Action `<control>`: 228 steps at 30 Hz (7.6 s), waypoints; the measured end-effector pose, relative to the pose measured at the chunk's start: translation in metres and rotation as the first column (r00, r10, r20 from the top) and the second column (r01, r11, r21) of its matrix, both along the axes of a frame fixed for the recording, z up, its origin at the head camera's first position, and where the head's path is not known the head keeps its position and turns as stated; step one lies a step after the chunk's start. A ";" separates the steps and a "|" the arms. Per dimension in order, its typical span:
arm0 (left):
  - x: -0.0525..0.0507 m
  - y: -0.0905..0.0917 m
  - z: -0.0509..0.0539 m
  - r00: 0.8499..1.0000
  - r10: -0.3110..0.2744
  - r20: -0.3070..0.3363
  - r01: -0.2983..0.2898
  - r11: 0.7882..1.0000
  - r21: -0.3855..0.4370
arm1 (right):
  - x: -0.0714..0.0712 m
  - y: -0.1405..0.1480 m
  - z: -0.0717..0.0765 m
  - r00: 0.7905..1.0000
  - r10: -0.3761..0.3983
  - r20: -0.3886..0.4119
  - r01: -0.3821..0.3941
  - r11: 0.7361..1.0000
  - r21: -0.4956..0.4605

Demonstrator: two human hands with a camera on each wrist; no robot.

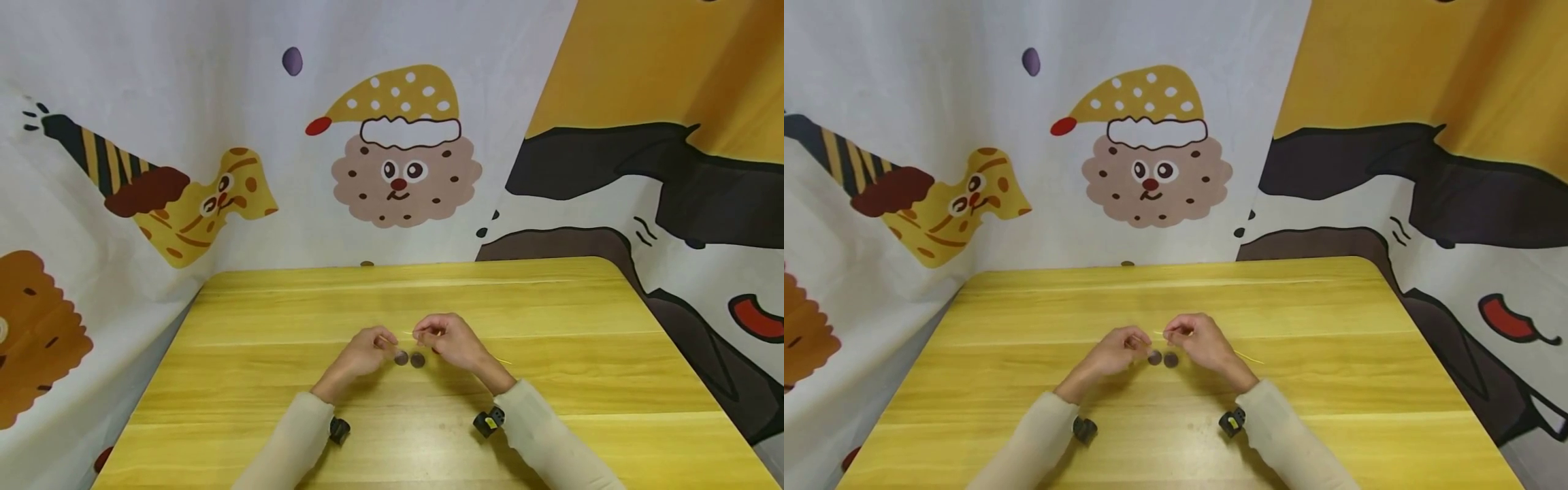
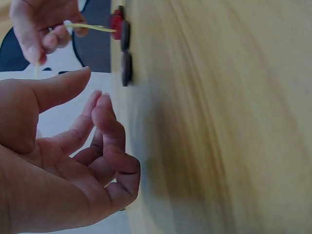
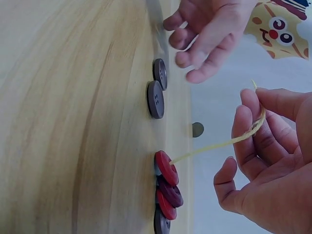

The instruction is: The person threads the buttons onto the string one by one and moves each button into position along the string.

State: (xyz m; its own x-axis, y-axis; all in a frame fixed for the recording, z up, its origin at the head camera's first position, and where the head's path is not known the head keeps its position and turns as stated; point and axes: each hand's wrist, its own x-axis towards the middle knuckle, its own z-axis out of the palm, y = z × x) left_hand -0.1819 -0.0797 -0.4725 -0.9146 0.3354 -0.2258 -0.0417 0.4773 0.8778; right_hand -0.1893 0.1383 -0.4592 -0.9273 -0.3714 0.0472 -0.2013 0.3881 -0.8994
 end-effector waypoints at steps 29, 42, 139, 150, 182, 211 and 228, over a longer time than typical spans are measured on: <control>-0.015 0.000 -0.004 0.980 -0.198 0.003 0.196 0.964 -0.178 | 0.000 0.002 -0.001 0.996 0.027 0.091 -0.022 0.998 -0.064; -0.014 0.005 -0.003 0.983 -0.184 0.000 0.181 0.965 -0.188 | 0.001 0.007 0.000 0.996 0.027 0.088 -0.020 0.997 -0.070; 0.003 0.005 0.006 0.955 0.296 0.031 -0.295 0.925 0.238 | 0.008 -0.004 0.002 0.997 -0.053 -0.061 0.056 0.998 0.043; 0.007 0.009 0.010 0.950 0.313 0.023 -0.308 0.917 0.255 | 0.010 -0.010 0.003 0.995 -0.059 -0.081 0.063 0.997 0.045; 0.006 0.014 0.012 0.943 0.332 0.033 -0.328 0.907 0.263 | 0.011 -0.013 0.001 0.990 -0.125 -0.066 0.127 0.992 0.015; 0.009 0.021 0.017 0.924 0.380 0.039 -0.376 0.887 0.269 | 0.013 -0.017 0.002 0.991 -0.122 -0.062 0.122 0.993 0.001; 0.008 0.020 0.012 0.924 0.377 0.061 -0.378 0.878 0.292 | 0.011 -0.019 0.000 0.992 -0.103 -0.070 0.103 0.995 -0.003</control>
